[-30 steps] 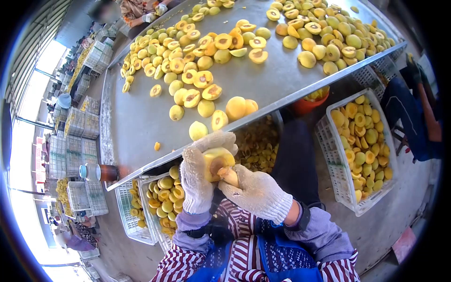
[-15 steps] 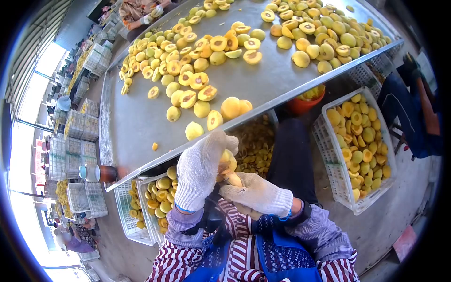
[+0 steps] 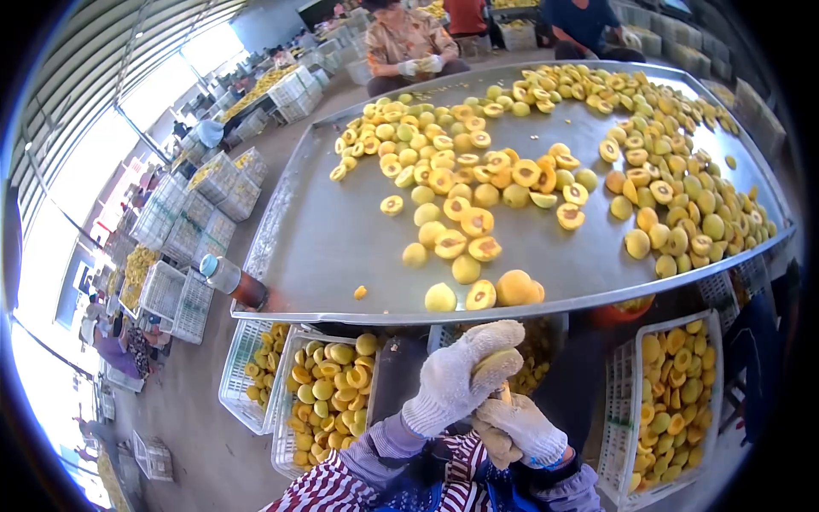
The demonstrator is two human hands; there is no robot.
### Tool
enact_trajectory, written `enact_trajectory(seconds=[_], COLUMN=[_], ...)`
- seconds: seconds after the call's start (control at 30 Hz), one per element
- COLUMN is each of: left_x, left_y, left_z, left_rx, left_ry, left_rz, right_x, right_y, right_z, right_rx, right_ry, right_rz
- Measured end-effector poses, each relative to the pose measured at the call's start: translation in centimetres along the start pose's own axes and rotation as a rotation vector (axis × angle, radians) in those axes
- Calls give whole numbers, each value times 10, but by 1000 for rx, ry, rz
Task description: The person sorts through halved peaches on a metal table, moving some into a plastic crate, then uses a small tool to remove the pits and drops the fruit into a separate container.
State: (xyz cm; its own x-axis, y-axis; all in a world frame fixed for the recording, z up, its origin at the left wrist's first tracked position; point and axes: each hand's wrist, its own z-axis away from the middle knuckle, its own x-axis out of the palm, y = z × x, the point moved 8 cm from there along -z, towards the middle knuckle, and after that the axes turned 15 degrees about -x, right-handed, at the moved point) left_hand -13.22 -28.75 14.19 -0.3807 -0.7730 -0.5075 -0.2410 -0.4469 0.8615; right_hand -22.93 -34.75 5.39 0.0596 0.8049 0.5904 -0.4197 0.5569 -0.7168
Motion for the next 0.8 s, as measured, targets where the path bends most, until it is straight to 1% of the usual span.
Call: enact_trajectory(seconds=[0.13,0.2,0.3,0.33,0.4,0.43,0.53,0.63,0.67,0.73,0.77,0.8], left_x=[-7,-10,-2,-5,-8,-14,-25,-28,-9,-3,2,3], left_y=[7,11,-7,-9,-11,-3,15,10,-11,-11,-14,-16], left_z=[-1,1,-12,-13,-13,-9,-2,0,-1,5,4,4], left_rx=[65,99,-18,-24,-36,32,279,462,4,-275,-297,-364], left_ry=[5,4,-238,-247,-273,-248,-203,-167,-457,-504,-537,-544], left_rz=[19,-15,42,80,152,166,61,276,647,1007,1071,1123], right_x=[8,14,22,24,31,34,59,51,58,61,57,61], right_y=[-1,-4,-1,1,0,1,10,12,6,5,5,3], right_z=[1,4,3,2,1,1,9,3,4,0,-2,-3], right_rx=[-29,0,58,78,40,22,208,48,86,22,35,24], right_ry=[-117,-94,-104,-115,-182,-214,-488,-350,-349,-416,-346,-368], right_rz=[-138,-152,-165,-167,-232,-269,-976,-669,-676,-592,-453,-454])
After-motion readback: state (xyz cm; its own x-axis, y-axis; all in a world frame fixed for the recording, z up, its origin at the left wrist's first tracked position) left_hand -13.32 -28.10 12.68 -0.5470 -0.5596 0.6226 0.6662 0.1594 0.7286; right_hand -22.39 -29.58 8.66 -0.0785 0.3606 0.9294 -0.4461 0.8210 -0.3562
